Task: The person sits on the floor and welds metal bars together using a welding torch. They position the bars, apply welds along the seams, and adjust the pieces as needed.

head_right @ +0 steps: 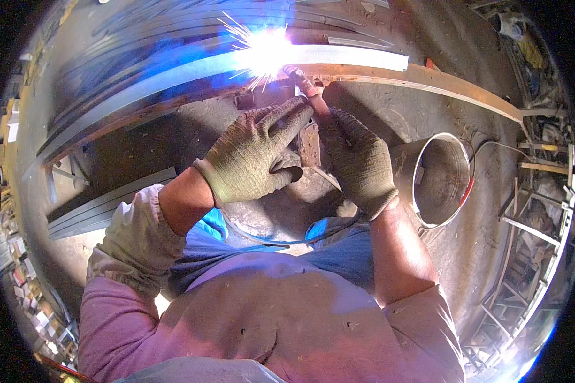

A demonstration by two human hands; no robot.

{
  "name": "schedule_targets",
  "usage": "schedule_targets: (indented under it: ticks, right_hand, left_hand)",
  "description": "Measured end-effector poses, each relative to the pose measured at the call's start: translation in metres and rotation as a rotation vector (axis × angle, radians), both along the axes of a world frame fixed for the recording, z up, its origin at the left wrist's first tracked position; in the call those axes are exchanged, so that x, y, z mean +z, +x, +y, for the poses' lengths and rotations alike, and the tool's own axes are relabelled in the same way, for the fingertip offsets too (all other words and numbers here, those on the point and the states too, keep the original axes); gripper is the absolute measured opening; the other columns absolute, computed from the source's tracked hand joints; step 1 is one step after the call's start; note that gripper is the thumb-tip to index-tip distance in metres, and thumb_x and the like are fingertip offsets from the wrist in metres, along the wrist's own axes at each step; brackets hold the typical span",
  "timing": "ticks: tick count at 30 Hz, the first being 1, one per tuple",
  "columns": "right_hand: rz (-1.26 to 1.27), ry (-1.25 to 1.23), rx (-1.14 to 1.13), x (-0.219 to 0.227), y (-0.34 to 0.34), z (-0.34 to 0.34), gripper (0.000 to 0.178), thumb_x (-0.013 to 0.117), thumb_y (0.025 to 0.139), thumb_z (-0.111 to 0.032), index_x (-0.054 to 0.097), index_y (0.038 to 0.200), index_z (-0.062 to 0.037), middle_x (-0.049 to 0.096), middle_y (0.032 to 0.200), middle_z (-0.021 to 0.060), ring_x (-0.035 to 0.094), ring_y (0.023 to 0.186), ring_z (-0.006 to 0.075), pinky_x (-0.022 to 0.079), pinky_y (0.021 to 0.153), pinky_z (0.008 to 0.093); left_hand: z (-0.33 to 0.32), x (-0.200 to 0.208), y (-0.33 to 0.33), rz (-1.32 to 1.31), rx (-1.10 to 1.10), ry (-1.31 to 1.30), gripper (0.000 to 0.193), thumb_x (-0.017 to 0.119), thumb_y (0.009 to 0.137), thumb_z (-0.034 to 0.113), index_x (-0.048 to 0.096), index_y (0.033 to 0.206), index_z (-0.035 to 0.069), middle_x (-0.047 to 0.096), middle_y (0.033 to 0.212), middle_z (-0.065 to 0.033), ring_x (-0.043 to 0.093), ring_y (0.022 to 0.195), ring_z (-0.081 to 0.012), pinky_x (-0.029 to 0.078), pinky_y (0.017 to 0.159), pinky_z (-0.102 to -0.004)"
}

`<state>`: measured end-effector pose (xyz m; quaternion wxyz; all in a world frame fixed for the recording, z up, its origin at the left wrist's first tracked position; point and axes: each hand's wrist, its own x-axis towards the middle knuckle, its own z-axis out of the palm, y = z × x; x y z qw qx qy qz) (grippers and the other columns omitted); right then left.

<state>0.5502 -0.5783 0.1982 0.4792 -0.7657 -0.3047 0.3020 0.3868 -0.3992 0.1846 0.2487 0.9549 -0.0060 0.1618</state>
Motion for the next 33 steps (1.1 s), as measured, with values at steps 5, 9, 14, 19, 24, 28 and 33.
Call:
schedule_targets:
  ticks: [5,9,14,19,24,28,33]
  right_hand:
    - [-0.006,-0.053,0.004,-0.001,0.002,-0.002,0.032,0.073,0.116,-0.026,0.079,0.139,-0.0034,0.084,0.108,0.005,0.07,0.092,0.008,0.061,0.083,0.0306]
    - [0.061,-0.077,-0.032,0.011,-0.003,0.001,0.031,0.074,0.116,-0.024,0.079,0.139,-0.0041,0.084,0.106,0.0049,0.069,0.091,0.0081,0.061,0.083,0.0307]
    - [0.003,-0.016,-0.024,-0.001,-0.001,-0.002,0.032,0.073,0.116,-0.025,0.078,0.14,-0.0038,0.084,0.107,0.0068,0.069,0.093,0.0082,0.06,0.084,0.0305]
    - [0.02,-0.123,-0.013,0.014,-0.002,0.001,0.033,0.072,0.117,-0.026,0.078,0.141,-0.0032,0.085,0.11,0.0103,0.07,0.095,0.0085,0.061,0.087,0.0309]
    - [0.006,-0.024,-0.025,0.004,-0.003,-0.001,0.034,0.072,0.117,-0.027,0.078,0.141,-0.0031,0.085,0.11,0.011,0.07,0.097,0.008,0.06,0.088,0.0306]
    - [0.053,-0.125,-0.015,0.01,-0.001,-0.003,0.035,0.072,0.117,-0.026,0.077,0.143,-0.003,0.084,0.111,0.0088,0.069,0.099,0.0077,0.06,0.089,0.0295]
    - [0.067,-0.106,-0.008,0.008,-0.001,-0.006,0.035,0.072,0.118,-0.025,0.076,0.145,-0.0035,0.083,0.112,0.0058,0.067,0.095,0.0068,0.059,0.085,0.0283]
  left_hand:
    - [-0.002,0.007,-0.002,0.102,0.009,0.048,0.099,0.088,0.085,0.033,0.047,0.168,-0.003,0.06,0.161,-0.0268,0.068,0.13,-0.0467,0.055,0.112,-0.0547]
    - [0.001,0.006,-0.002,0.054,-0.01,-0.031,0.101,0.089,0.086,0.034,0.045,0.169,-0.003,0.06,0.16,-0.028,0.067,0.132,-0.0486,0.055,0.115,-0.0547]
    - [0.002,0.011,0.0,0.154,-0.016,-0.135,0.103,0.091,0.084,0.033,0.046,0.169,-0.003,0.06,0.159,-0.0289,0.066,0.137,-0.0492,0.054,0.118,-0.0543]
    - [0.002,0.003,-0.001,0.021,-0.002,0.021,0.103,0.092,0.082,0.034,0.047,0.169,0.0,0.061,0.157,-0.0283,0.067,0.134,-0.0476,0.056,0.114,-0.0533]
    - [0.001,0.006,-0.002,0.066,-0.021,-0.007,0.103,0.091,0.083,0.034,0.047,0.17,0.0,0.06,0.16,-0.0284,0.067,0.135,-0.0472,0.055,0.116,-0.0533]
    - [0.002,0.007,-0.002,0.071,-0.022,0.026,0.103,0.09,0.085,0.035,0.045,0.171,0.001,0.058,0.163,-0.0278,0.065,0.139,-0.0462,0.053,0.12,-0.0536]
    - [0.001,0.009,-0.002,0.138,-0.022,0.013,0.102,0.088,0.088,0.038,0.044,0.172,0.0,0.054,0.167,-0.0271,0.061,0.145,-0.0445,0.049,0.124,-0.0542]
